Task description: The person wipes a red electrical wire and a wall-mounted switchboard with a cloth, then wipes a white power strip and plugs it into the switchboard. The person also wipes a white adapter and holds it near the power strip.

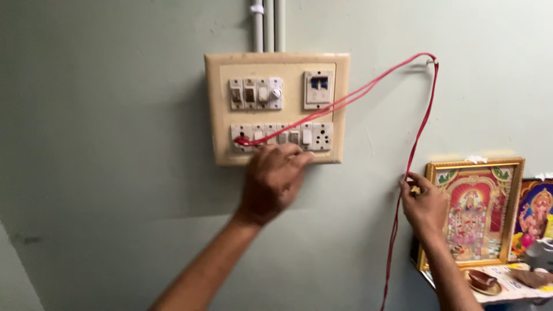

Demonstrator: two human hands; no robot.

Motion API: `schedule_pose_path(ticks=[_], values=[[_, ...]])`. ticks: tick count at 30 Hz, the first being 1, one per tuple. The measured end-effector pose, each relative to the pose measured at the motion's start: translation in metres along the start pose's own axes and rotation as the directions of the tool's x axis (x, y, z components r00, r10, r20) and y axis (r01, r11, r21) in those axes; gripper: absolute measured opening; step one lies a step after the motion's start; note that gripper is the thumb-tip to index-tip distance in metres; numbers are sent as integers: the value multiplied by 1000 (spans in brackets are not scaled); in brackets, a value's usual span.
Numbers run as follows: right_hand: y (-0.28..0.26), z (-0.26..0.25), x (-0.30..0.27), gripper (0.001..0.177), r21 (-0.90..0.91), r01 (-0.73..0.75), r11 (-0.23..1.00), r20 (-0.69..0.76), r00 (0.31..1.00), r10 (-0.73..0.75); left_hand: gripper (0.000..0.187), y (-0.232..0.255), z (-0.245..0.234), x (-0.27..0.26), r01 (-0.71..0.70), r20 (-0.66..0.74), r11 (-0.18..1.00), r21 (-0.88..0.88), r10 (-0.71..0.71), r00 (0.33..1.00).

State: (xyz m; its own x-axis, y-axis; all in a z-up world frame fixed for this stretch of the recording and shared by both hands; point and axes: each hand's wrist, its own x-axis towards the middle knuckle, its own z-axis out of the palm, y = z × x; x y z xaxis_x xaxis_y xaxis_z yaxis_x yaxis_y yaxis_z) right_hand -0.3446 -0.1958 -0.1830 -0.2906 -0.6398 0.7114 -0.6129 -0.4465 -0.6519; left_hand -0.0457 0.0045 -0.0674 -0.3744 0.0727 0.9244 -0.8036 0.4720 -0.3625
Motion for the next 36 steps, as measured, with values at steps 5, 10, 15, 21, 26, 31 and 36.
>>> schedule_pose_path(ticks=[5,10,15,21,26,31,36], values=[[11,15,-27,27,493,-296,818,153,955,254,16,66,91,-76,623,250,499,-602,-624,741],[36,15,-50,23,682,-387,621,353,917,185,33,119,204,-149,746,654,-235,-624,-679,333],[58,9,-49,23,385,-267,884,333,933,137,42,144,292,-207,829,677,-111,-548,-641,362],[69,-5,-52,26,112,38,993,364,928,-76,24,176,339,-254,883,635,-6,-470,-696,334],[73,-28,-76,37,77,-41,996,378,926,9,22,175,325,-258,858,542,199,-473,-702,461],[92,-49,-135,31,-8,-353,936,530,792,303,17,176,307,-250,872,622,202,-445,-632,463],[131,-53,-196,29,-49,-560,827,635,622,458,14,187,301,-260,917,732,64,-393,-582,354]])
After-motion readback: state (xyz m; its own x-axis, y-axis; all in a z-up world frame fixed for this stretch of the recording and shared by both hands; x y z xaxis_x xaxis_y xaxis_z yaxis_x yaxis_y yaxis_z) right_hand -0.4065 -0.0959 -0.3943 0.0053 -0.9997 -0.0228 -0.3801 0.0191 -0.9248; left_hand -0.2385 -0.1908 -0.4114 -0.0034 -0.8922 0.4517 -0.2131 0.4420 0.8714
